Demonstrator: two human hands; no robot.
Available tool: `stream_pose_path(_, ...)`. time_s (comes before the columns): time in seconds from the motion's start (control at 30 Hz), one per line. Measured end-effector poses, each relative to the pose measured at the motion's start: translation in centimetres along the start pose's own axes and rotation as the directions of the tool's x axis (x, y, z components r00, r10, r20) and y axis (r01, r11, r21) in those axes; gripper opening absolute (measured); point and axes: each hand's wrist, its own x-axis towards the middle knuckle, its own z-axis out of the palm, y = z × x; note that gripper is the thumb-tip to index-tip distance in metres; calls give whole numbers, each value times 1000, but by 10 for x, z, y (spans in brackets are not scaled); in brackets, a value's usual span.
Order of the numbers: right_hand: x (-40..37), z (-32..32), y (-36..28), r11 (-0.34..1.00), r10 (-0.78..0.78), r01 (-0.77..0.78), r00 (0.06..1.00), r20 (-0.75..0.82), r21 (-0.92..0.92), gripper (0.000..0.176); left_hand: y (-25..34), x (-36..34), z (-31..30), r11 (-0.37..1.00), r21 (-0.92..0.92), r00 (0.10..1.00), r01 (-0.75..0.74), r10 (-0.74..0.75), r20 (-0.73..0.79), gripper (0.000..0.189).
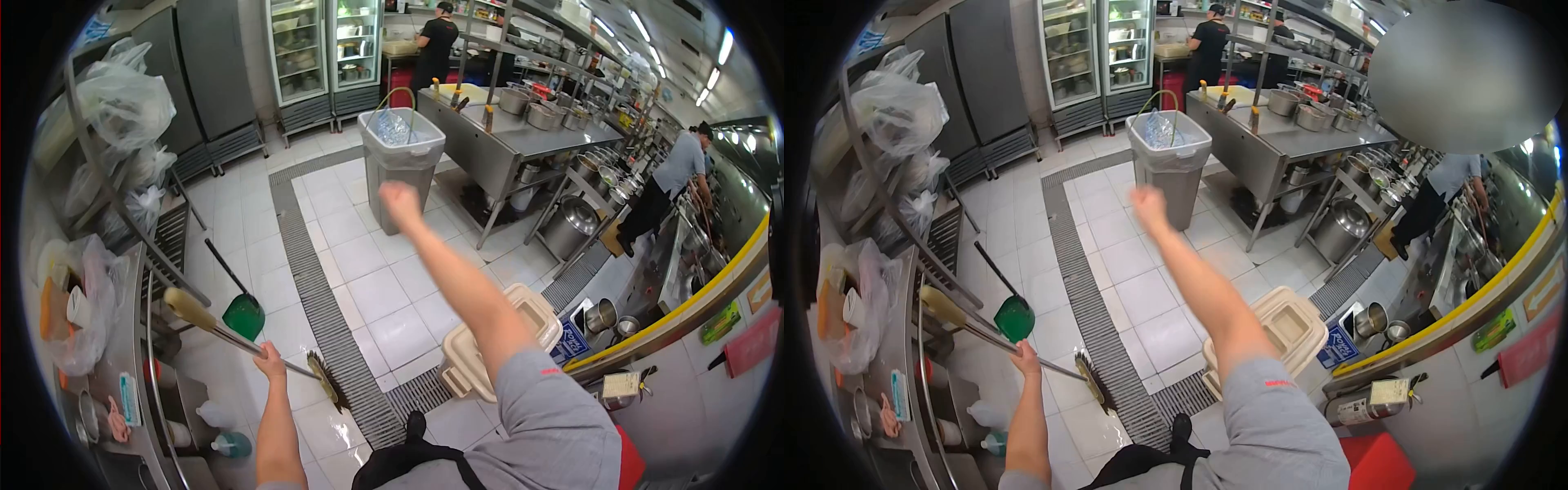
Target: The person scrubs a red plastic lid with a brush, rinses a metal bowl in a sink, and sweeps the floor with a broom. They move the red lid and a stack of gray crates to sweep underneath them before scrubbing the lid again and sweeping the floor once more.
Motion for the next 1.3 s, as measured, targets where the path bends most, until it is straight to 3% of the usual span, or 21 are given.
stream_pose_path(0.07,-64,3,7,979,175,-123,917,360,-163,20,-7,2,18,1000,18,999,-17,16,35,35)
stream_pose_path(0.1,-87,6,10,958,268,-288,873,407,-13,18,-11,1,23,998,54,998,-26,22,66,35)
stream_pose_path(0.2,-91,-25,-70,934,265,-343,851,454,97,23,-18,-8,62,985,141,965,-102,64,254,35)
stream_pose_path(0.27,-86,-51,-123,754,218,-442,867,449,487,33,-25,-21,92,985,151,913,-83,14,409,33)
stream_pose_path(0.3,-88,-64,-136,760,243,-437,877,414,480,33,-16,-35,109,993,118,873,-29,-32,487,32)
stream_pose_path(0.37,-105,-92,-160,538,28,-348,918,396,768,45,-27,-64,133,969,187,710,-165,-15,704,30)
stream_pose_path(0.47,-152,-132,-187,682,311,-320,941,135,658,25,-6,-119,148,966,95,301,-242,-19,954,31)
stream_pose_path(0.53,-196,-161,-207,731,408,-260,908,-97,631,12,8,-148,143,989,109,9,-98,-109,994,32)
stream_pose_path(0.57,-219,-176,-230,746,440,-225,873,-212,627,12,-15,-158,134,975,109,-193,-194,-146,970,33)
stream_pose_path(0.63,-266,-200,-287,822,404,-127,817,-411,555,12,-33,-181,109,951,-11,-459,-308,-139,878,32)
stream_pose_path(0.7,-302,-207,-339,942,308,-160,761,-571,294,13,-17,-216,98,925,-228,-611,-306,-7,792,30)
stream_pose_path(0.77,-332,-215,-387,988,149,-63,612,-777,139,11,24,-259,88,951,-198,-717,-236,-33,696,25)
stream_pose_path(0.8,-349,-221,-408,994,42,51,614,-788,93,10,41,-283,83,926,-362,-743,-103,171,648,24)
stream_pose_path(0.83,-363,-226,-431,993,-76,121,667,-741,7,13,56,-303,76,971,-239,-781,-3,147,608,24)
stream_pose_path(0.9,-382,-220,-482,978,-204,170,696,-689,-119,22,78,-344,61,930,-333,-826,157,309,472,24)
stream_pose_path(0.97,-405,-221,-528,972,-230,155,791,-566,-177,25,114,-387,46,896,-335,-867,292,395,303,21)
stream_pose_path(1.07,-450,-199,-573,932,-303,96,736,-606,-349,26,162,-449,21,862,-291,-885,416,457,87,21)
stream_pose_path(1.13,-476,-186,-588,807,-461,-36,586,-666,-590,23,181,-501,9,812,-333,-877,480,449,-169,21)
stream_pose_path(1.17,-491,-185,-588,789,-472,-59,580,-664,-612,23,186,-532,8,801,-323,-864,504,463,-200,21)
stream_pose_path(1.23,-528,-192,-565,725,-590,-186,327,-738,-663,20,180,-590,11,698,-413,-811,585,508,-290,21)
stream_pose_path(1.3,-558,-213,-532,683,-634,-331,174,-754,-651,18,170,-637,14,697,-511,-864,503,415,-283,22)
